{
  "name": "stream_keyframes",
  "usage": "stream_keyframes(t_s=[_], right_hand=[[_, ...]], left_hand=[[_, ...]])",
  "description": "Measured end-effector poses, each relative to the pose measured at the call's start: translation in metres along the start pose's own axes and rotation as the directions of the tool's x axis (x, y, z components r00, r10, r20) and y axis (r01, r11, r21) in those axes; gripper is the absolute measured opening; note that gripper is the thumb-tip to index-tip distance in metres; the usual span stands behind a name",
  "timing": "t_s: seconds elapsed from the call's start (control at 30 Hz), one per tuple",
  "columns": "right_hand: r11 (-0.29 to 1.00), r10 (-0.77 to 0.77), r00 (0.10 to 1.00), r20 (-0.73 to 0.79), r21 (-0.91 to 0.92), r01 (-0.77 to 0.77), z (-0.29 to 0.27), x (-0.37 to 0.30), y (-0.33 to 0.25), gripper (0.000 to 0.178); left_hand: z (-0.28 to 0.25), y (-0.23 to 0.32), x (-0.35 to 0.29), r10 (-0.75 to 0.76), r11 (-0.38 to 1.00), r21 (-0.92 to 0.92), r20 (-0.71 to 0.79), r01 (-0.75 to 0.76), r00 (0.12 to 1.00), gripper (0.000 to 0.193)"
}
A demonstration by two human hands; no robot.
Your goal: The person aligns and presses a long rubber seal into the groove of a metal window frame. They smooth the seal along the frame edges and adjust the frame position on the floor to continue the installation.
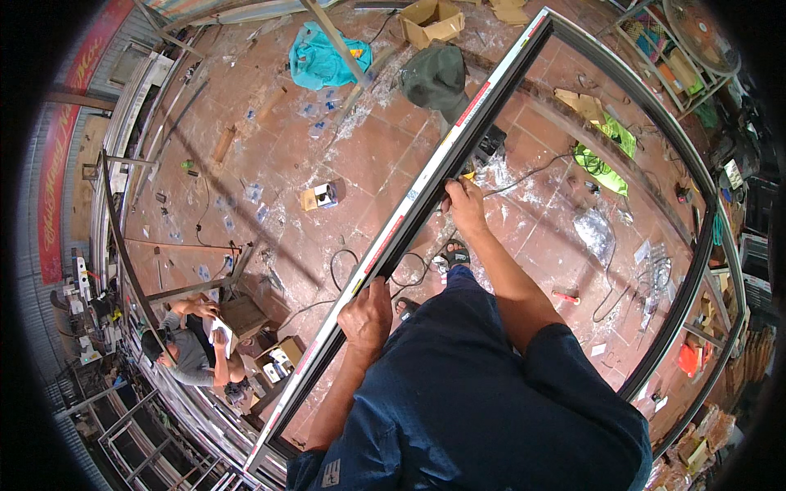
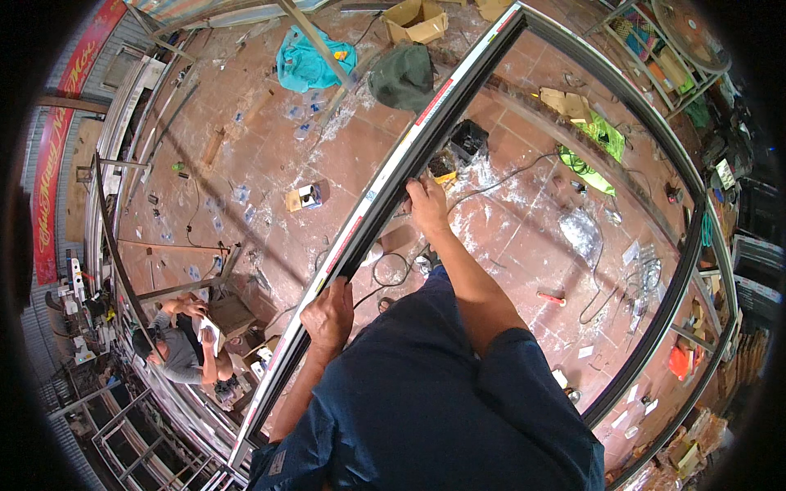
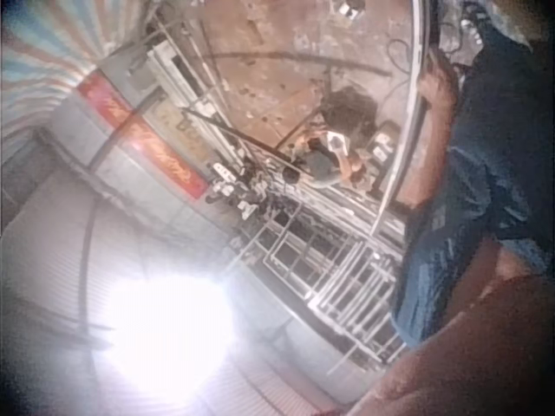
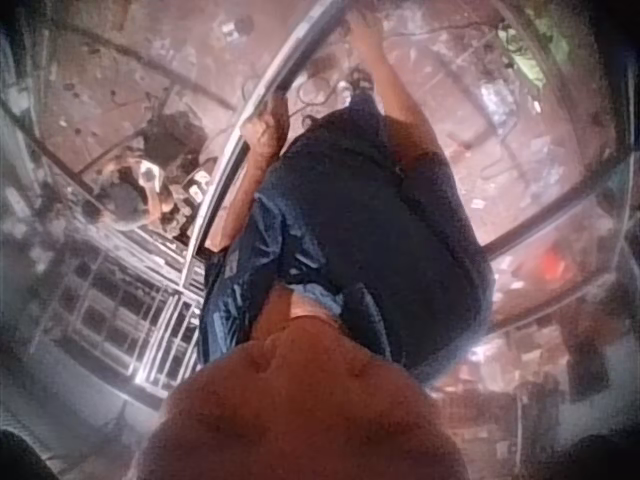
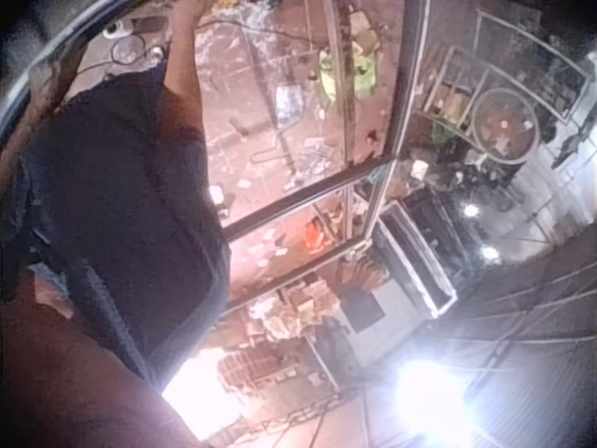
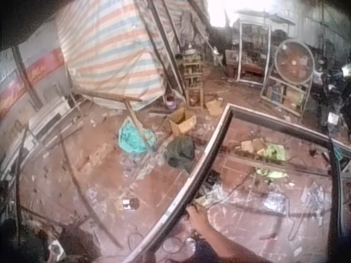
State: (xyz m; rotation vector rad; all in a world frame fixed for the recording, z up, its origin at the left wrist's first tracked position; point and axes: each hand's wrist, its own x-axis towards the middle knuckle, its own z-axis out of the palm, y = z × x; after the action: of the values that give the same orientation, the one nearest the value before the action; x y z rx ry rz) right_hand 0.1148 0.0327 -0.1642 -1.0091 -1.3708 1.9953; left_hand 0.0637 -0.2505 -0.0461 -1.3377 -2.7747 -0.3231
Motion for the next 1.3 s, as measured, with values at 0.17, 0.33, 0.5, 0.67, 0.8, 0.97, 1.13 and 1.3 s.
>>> stream_keyframes(t_s=[0.17, 0.33, 0.5, 0.67, 0.8, 0.97, 1.13, 1.3], right_hand=[[0.989, 0.118, 0.985, 0.124, 0.080, -0.128, -0.005, -0.011, -0.001, 0.031], [0.995, 0.099, 0.991, 0.090, -0.032, -0.096, 0.000, -0.009, 0.011, 0.026], [0.978, 0.164, 0.969, 0.182, 0.095, -0.184, 0.003, -0.025, -0.009, 0.027], [0.982, 0.173, 0.961, 0.216, -0.112, -0.152, 0.004, -0.017, 0.005, 0.027], [0.976, 0.218, 0.950, 0.225, -0.049, -0.213, 0.008, -0.033, -0.014, 0.025], [0.945, 0.313, 0.892, 0.325, -0.200, -0.259, 0.008, -0.032, -0.022, 0.027], [0.959, 0.279, 0.899, 0.337, -0.141, -0.245, 0.006, -0.033, -0.008, 0.028], [0.953, 0.291, 0.846, 0.448, -0.209, -0.217, 0.008, -0.030, -0.004, 0.030]], left_hand=[[0.009, -0.007, -0.007, 0.032, 0.999, 0.036, -0.006, -0.032, 0.999, 0.011], [0.005, -0.003, -0.005, 0.061, 0.996, 0.058, 0.012, -0.062, 0.998, 0.013], [0.008, -0.005, -0.008, 0.074, 0.994, 0.076, -0.002, -0.074, 0.997, 0.011], [0.009, -0.002, -0.004, 0.079, 0.993, 0.086, -0.020, -0.077, 0.997, 0.008], [0.011, -0.003, -0.006, 0.070, 0.991, 0.115, -0.028, -0.066, 0.997, 0.006], [0.012, -0.002, -0.007, 0.067, 0.992, 0.104, -0.033, -0.064, 0.997, 0.006], [0.015, -0.003, -0.007, 0.071, 0.991, 0.119, -0.025, -0.068, 0.997, 0.005], [0.014, -0.002, -0.006, 0.054, 0.994, 0.097, -0.005, -0.053, 0.999, 0.008]])
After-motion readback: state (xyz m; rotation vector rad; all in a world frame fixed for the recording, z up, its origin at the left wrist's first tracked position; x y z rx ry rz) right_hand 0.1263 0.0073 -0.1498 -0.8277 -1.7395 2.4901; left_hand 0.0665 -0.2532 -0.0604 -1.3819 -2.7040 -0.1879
